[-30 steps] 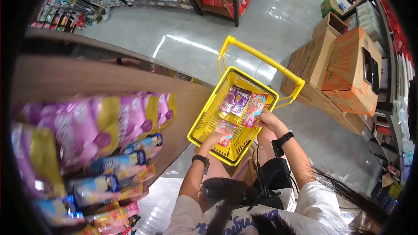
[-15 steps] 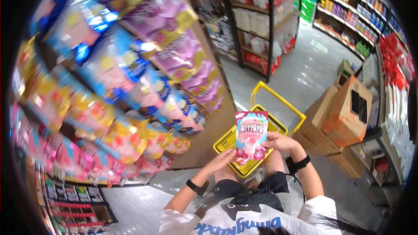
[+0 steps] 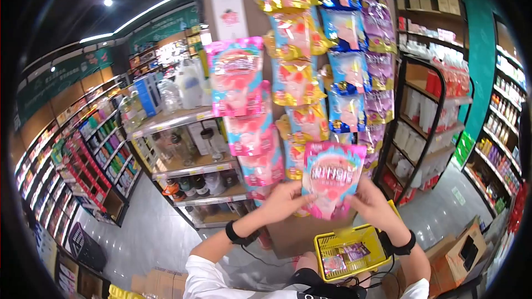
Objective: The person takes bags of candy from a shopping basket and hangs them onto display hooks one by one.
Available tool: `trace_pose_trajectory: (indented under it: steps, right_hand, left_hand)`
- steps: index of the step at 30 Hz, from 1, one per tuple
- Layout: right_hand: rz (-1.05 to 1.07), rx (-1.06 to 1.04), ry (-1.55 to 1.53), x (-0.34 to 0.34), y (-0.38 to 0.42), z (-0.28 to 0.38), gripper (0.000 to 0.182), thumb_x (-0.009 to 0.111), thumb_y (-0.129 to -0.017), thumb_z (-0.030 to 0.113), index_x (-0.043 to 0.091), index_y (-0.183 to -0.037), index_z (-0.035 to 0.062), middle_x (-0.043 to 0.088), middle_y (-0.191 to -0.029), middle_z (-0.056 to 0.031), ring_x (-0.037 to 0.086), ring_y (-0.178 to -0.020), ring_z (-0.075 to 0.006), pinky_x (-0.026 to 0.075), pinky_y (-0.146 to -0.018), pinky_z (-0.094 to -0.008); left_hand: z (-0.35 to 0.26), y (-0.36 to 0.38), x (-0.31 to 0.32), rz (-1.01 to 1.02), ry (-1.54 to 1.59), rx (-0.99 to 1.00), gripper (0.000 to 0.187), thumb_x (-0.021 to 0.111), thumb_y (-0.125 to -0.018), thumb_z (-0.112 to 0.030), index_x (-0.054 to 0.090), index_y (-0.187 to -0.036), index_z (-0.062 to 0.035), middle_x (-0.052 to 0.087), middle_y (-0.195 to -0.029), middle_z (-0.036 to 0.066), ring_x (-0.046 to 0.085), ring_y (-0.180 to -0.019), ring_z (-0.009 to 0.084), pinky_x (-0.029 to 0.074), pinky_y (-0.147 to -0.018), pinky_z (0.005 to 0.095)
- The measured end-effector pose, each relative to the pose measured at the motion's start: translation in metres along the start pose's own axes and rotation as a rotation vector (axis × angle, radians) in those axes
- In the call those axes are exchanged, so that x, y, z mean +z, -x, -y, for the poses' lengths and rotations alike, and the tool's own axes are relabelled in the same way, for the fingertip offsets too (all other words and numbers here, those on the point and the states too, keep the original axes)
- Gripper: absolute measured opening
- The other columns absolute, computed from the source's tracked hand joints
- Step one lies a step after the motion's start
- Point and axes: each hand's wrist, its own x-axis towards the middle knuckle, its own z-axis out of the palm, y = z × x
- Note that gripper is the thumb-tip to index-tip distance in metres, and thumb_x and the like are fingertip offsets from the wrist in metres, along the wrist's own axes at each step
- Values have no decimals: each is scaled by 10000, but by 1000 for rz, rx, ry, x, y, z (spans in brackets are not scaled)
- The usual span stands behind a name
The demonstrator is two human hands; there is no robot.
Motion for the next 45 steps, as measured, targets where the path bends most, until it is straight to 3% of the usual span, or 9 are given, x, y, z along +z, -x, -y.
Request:
trace_pose_trajectory:
  steps: [4, 6, 10, 12, 20, 25, 32, 35, 45]
  right_hand:
    - [-260, -361, 435, 44, -44, 77, 747, 717, -770, 83, 320, -1403, 96, 217, -1472, -196, 561, -1082, -300, 511, -795, -365]
    - [-250, -583, 784, 58, -67, 100, 798, 740, -720, 103, 336, -1408, 143, 175, -1489, -211, 525, -1119, -366, 513, -810, -404]
    - [-239, -862, 1134, 82, -120, 133, 833, 753, -662, 131, 374, -1400, 214, 135, -1499, -234, 484, -1126, -471, 506, -830, -470]
    - [-291, -791, 1136, 92, -146, 143, 786, 722, -688, 70, 396, -1387, 220, 137, -1498, -234, 474, -1126, -488, 501, -837, -481]
    - [-334, -852, 1226, 114, -218, 170, 765, 645, -743, 0, 314, -1416, 149, 255, -1419, -296, 433, -1164, -491, 437, -955, -484]
    - [-395, -926, 1277, 114, -263, 170, 691, 598, -772, -10, 322, -1397, 89, 308, -1367, -332, 375, -1230, -492, 376, -1018, -483]
    - [-449, -972, 1416, 103, -292, 173, 618, 588, -768, -21, 378, -1348, 30, 336, -1332, -355, 399, -1202, -496, 387, -1011, -471]
    - [-421, -961, 1364, 101, -288, 172, 619, 593, -768, -14, 381, -1348, 31, 341, -1330, -351, 408, -1199, -483, 388, -1011, -465]
    - [-416, -937, 1350, 95, -280, 170, 647, 621, -750, 11, 389, -1351, 59, 333, -1344, -344, 403, -1211, -470, 383, -1014, -466]
  left_hand:
    - [-74, 15, -41, -325, -166, 325, 271, 588, -926, -158, 579, -1155, -14, 641, -922, 22, 573, -854, 36, 499, -725, 220]
    - [-116, 21, -56, -404, -92, 400, 238, 593, -925, -150, 584, -1121, -14, 617, -822, -29, 537, -672, 17, 446, -571, 199]
    - [-159, 6, -100, -504, -216, 451, 229, 600, -923, -190, 592, -1073, -18, 596, -770, -31, 512, -652, 16, 410, -556, 190]
    - [-177, 0, -115, -547, -294, 524, 227, 603, -920, -207, 593, -1046, -18, 596, -761, -29, 511, -652, 18, 409, -557, 191]
    - [-206, -31, -180, -676, -397, 657, 246, 594, -917, -253, 565, -840, -22, 531, -672, -31, 423, -594, 36, 356, -525, 236]
    - [-221, -56, -200, -842, -476, 633, 307, 600, -869, -280, 622, -959, 13, 644, -784, 166, 623, -718, 267, 466, -649, 368]
    - [-217, -96, -226, -813, -345, 652, 328, 600, -869, -298, 630, -987, 6, 657, -833, 164, 630, -748, 262, 471, -675, 363]
    - [-219, -88, -215, -806, -341, 640, 255, 593, -910, -251, 617, -921, 3, 601, -764, 20, 509, -650, 77, 415, -575, 255]
    - [-223, -72, -199, -686, -255, 608, 258, 587, -917, -260, 605, -930, -3, 581, -780, 7, 527, -719, 79, 437, -625, 256]
